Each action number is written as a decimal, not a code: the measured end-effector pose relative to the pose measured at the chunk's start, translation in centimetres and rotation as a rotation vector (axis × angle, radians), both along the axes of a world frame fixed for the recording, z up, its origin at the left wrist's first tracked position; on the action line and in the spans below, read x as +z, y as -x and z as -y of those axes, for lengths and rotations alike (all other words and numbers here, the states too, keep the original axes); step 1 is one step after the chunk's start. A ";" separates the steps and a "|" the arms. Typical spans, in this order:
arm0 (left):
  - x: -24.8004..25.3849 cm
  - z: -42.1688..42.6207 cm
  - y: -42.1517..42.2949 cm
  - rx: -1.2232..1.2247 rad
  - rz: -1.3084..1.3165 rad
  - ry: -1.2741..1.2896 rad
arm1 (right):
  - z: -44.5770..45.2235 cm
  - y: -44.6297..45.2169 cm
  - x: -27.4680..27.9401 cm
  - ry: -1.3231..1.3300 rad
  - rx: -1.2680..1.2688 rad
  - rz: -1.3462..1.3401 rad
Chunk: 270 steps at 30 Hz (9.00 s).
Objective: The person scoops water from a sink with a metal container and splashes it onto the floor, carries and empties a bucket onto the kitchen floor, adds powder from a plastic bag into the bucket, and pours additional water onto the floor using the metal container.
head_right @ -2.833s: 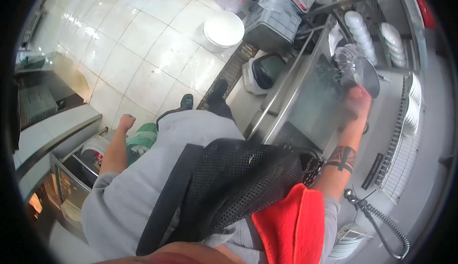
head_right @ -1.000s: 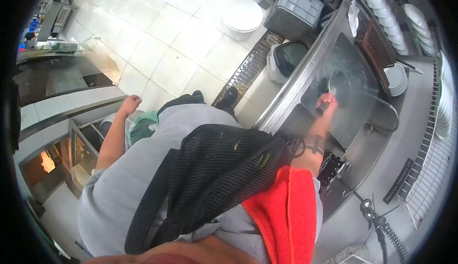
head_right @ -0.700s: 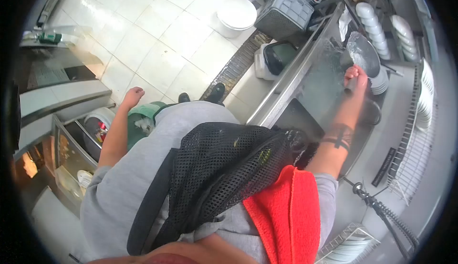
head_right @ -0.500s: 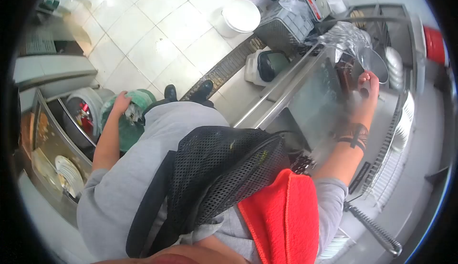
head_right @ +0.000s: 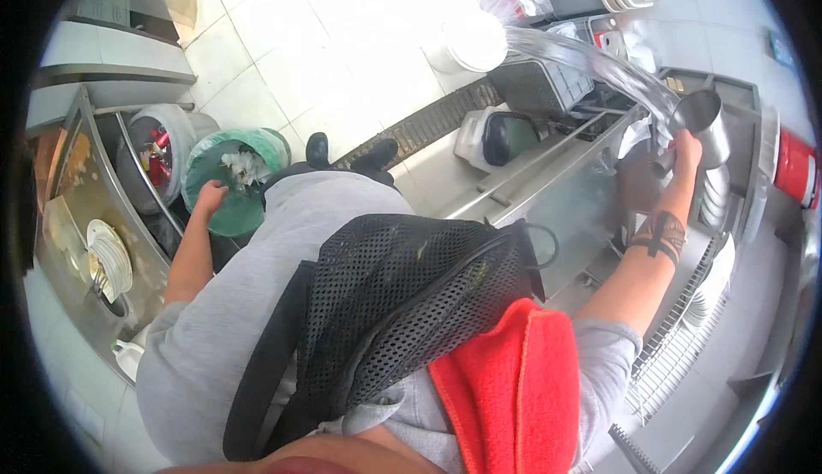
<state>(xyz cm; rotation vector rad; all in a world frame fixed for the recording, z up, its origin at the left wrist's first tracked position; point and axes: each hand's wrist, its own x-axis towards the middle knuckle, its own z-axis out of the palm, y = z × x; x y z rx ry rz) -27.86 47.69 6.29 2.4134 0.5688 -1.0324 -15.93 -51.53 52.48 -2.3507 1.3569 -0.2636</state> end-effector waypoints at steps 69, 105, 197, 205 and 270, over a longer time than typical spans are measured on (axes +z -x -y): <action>5.2 7.8 -6.6 -0.067 -0.027 0.164 | 5.5 9.2 -4.0 0.789 -0.007 -0.155; 2.9 14.6 -9.8 -0.410 0.080 0.213 | 1.5 22.2 -9.5 -1.401 -0.201 1.034; 11.2 12.8 -8.2 -0.280 -0.105 0.137 | 12.3 40.2 -30.3 0.167 -0.342 -0.541; 14.7 14.5 -11.7 -0.385 -0.138 0.016 | 3.4 42.3 -46.7 -0.995 -0.684 0.582; 14.1 19.1 -15.1 -0.437 -0.032 0.060 | 2.6 36.0 -41.7 -1.442 -0.895 1.390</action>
